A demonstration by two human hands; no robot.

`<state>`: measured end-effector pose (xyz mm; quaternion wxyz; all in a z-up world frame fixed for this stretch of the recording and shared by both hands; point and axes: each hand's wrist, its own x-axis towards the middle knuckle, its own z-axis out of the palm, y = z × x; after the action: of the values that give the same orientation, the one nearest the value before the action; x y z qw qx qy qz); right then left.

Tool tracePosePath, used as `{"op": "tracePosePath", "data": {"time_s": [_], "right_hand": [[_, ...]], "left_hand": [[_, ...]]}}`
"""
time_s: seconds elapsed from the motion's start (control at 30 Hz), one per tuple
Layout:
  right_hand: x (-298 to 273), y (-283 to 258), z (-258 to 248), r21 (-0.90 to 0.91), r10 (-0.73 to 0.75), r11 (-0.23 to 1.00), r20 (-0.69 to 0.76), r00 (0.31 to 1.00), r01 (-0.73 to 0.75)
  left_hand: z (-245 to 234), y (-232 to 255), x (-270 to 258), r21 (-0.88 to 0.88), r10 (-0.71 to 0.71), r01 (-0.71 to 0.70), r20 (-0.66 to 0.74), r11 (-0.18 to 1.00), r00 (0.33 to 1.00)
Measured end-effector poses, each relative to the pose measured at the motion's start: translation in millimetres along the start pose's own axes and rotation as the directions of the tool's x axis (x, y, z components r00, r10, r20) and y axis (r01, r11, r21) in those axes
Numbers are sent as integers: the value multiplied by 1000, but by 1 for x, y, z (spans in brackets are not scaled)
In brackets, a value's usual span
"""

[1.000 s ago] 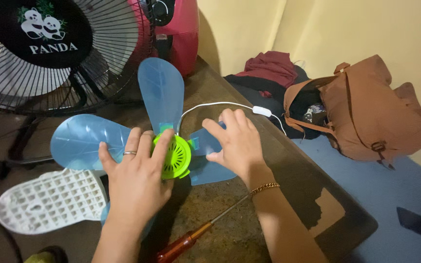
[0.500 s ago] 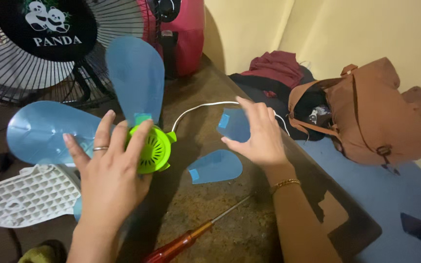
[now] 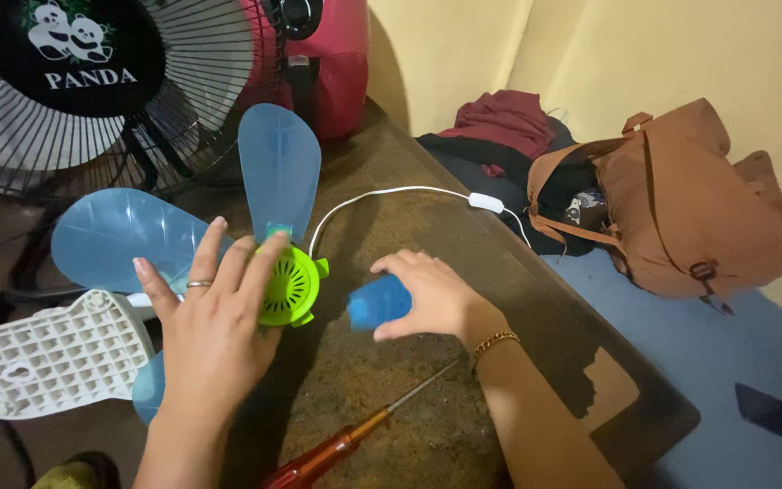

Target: The person removes the blades from a small green and white electric fan, then uses a screwdriver to loosen and remove screws from the fan's stand and body. The fan is partially disassembled by the end of the clip.

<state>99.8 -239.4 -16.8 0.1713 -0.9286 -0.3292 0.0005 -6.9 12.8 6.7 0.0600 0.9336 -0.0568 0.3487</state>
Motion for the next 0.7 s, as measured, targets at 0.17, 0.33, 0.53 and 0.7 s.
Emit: {"op": "tracePosePath", "data": {"time_s": [0.17,0.33,0.53,0.7], "right_hand": [[-7,8,-8,-57,101,992,-163,982,-111],[-2,-3,2,417,145,907,-450,881,64],[24,-19,34,916,254,371,-257,932,151],[29,-19,43,992,394,-87,-49,918,91]], "left_hand": [[1,0,1,-90,-9,8,-6,996,1000],[4,-6,0,84,140,-151,124,985,982],[3,-3,-1,73,270,-275,65,959,961],[1,2,-1,135,193,-183,-62,974,979]]}}
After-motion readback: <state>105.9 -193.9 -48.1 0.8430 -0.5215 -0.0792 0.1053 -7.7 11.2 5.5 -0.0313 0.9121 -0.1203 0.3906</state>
